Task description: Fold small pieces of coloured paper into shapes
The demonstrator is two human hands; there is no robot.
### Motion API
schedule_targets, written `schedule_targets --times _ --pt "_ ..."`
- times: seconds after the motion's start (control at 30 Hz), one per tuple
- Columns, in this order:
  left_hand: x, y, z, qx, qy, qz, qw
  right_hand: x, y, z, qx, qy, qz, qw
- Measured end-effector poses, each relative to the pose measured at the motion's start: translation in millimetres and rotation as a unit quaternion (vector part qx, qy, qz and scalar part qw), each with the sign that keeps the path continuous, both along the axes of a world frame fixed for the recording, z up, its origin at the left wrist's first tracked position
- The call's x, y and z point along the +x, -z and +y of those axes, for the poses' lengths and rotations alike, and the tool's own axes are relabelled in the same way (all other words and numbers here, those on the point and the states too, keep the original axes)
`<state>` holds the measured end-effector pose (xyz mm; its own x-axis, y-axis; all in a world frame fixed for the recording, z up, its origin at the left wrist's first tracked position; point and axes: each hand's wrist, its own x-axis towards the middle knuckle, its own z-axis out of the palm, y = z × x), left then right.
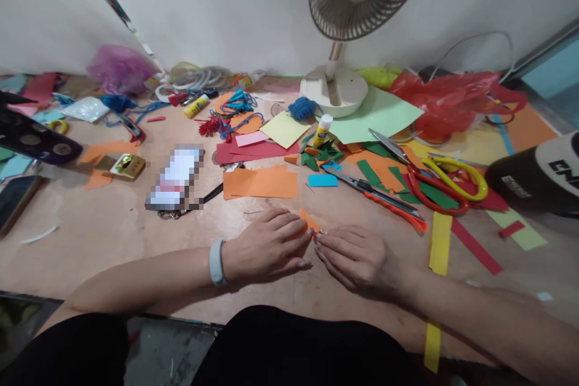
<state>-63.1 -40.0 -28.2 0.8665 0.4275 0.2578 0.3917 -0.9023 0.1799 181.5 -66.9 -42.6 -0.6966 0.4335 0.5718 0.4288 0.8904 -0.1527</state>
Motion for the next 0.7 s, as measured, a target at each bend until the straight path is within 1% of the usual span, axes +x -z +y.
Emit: schedule_targets --times 0.13,0.2,0.23,0.27,0.3,0.33,0.37,0.4,0.47,0.57,0.7 --pt "0.6 1.3 0.1 -0.001 0.006 0.016 1.0 3.5 -4.7 -3.8 0.004 -0.015 -0.019 1.0" --pt "0.8 1.3 0.2 -0.009 0.008 0.022 1.0 5.2 -9.3 -3.0 -0.02 -0.019 -0.002 1.0" --pt "0.9 1.3 0.3 -0.012 0.009 0.023 1.0 5.7 -11.3 -1.0 -0.041 -0.003 0.017 0.999" --pt "0.8 1.3 0.3 -0.013 0.012 0.023 1.0 5.8 -12.6 1.9 -0.067 0.029 0.034 0.997" --pt "0.7 1.2 0.4 -0.012 0.013 0.023 1.0 5.7 -12.9 5.7 -0.094 0.07 0.045 0.992" --pt "0.6 1.1 0.4 -0.011 0.014 0.022 1.0 5.3 -12.0 10.1 -0.121 0.126 0.043 0.984" --pt "0.5 0.9 0.5 -0.008 0.014 0.021 1.0 4.9 -9.8 14.7 -0.148 0.165 0.02 0.975" --pt "0.4 0.8 0.7 -0.006 0.014 0.021 1.0 4.4 -6.4 19.0 -0.164 0.187 -0.012 0.968" --pt "0.1 0.6 1.0 -0.006 0.014 0.023 1.0 3.5 2.2 25.7 -0.17 0.219 -0.069 0.958" --pt "-0.2 0.5 1.8 -0.009 0.017 0.026 0.999 3.2 13.1 29.9 -0.175 0.224 -0.135 0.949" --pt "-0.4 -0.4 3.3 -0.015 0.026 0.026 0.999 3.2 15.9 30.8 -0.197 0.221 -0.169 0.94"
